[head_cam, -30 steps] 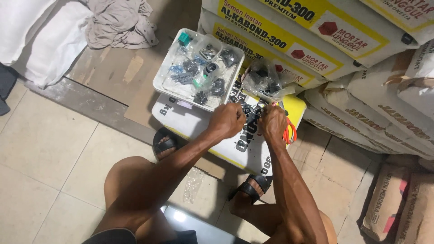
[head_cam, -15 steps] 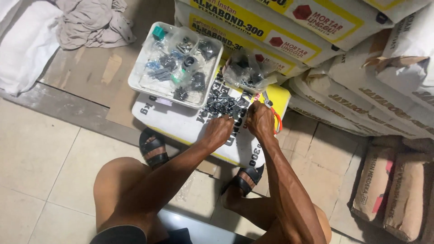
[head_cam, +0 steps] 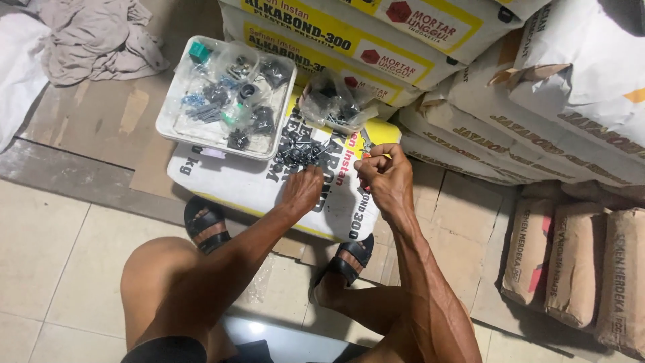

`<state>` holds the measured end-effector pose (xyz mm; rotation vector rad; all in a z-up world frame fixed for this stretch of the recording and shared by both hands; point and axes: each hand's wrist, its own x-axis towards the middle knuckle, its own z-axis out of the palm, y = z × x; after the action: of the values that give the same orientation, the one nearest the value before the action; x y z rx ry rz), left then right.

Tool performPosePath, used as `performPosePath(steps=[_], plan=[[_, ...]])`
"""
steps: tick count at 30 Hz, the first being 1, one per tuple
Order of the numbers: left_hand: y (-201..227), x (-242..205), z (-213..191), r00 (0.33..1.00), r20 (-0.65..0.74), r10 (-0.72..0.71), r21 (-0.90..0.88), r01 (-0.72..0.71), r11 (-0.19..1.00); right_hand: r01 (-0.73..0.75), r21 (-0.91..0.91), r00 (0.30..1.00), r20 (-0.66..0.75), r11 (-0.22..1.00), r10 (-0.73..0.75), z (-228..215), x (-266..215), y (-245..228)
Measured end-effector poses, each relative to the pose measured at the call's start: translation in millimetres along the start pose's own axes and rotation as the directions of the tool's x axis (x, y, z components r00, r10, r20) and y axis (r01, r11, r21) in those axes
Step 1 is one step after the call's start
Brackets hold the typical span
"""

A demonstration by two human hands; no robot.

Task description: Sorting and organizing small construction components like fittings and screws into a plastic container.

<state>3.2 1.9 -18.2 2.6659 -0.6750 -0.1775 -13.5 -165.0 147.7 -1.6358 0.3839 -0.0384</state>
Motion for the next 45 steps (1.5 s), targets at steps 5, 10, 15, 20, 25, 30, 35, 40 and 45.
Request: performPosePath(steps=[5,10,15,20,25,30,35,40,45], plan=[[2.8,-1.0,-7.0,1.0,-0.013,0.025,0.056,-0.024,0.998,0.054,0.004,0.998,0.024,0.999,-0.054,-1.7,-13.4,-23.1],[-7.5,3.9,24.9,1.0,0.013,-0.004,-0.053,0.004,0.999,0.008,0.072,1.0,0.012,0.997,-0.009,-1.8,-9.0,-18.7],[1.0,-6.4,2.1,0.998,-0.005,0.064,0.079,-0.063,0.995,0.036,-0.007,0.998,-0.046,0.999,-0.037,-2.1,-6.3,-16.1],[3.3,-13.9,-11.1,0.998,-0.037,0.05,-0.004,-0.05,0.999,0.042,0.017,0.994,-0.099,0.999,-0.04,-5.8,-0.4,-3.7],[18.0,3.2,-24.1,0.975,-0.044,-0.218,-0.636,0.141,0.758,0.021,0.027,0.996,-0.082,0.999,-0.018,-4.7,1.2,3.2],[43.8,-7.4,-95.3,0.884,0.166,-0.437,-0.966,0.236,0.109,-0.006,0.023,1.0,-0.014,1.0,0.006,4.5,-5.5,-4.4],[46.6,-12.3,-109.8,0.897,0.124,-0.423,-0.989,0.144,0.016,0.08,-0.036,0.997,0.015,0.996,-0.08,7.2,-13.6,-1.9],[46.9,-3.2,-104.7,0.898,0.102,-0.428,-0.993,0.121,0.016,0.307,-0.173,0.952,0.031,0.936,-0.306,15.8,-19.7,-7.5],[47.8,-0.1,-111.6,0.87,0.179,-0.46,-0.983,0.171,-0.06,0.368,-0.315,0.922,0.005,0.875,-0.386,23.1,-21.1,-6.7]])
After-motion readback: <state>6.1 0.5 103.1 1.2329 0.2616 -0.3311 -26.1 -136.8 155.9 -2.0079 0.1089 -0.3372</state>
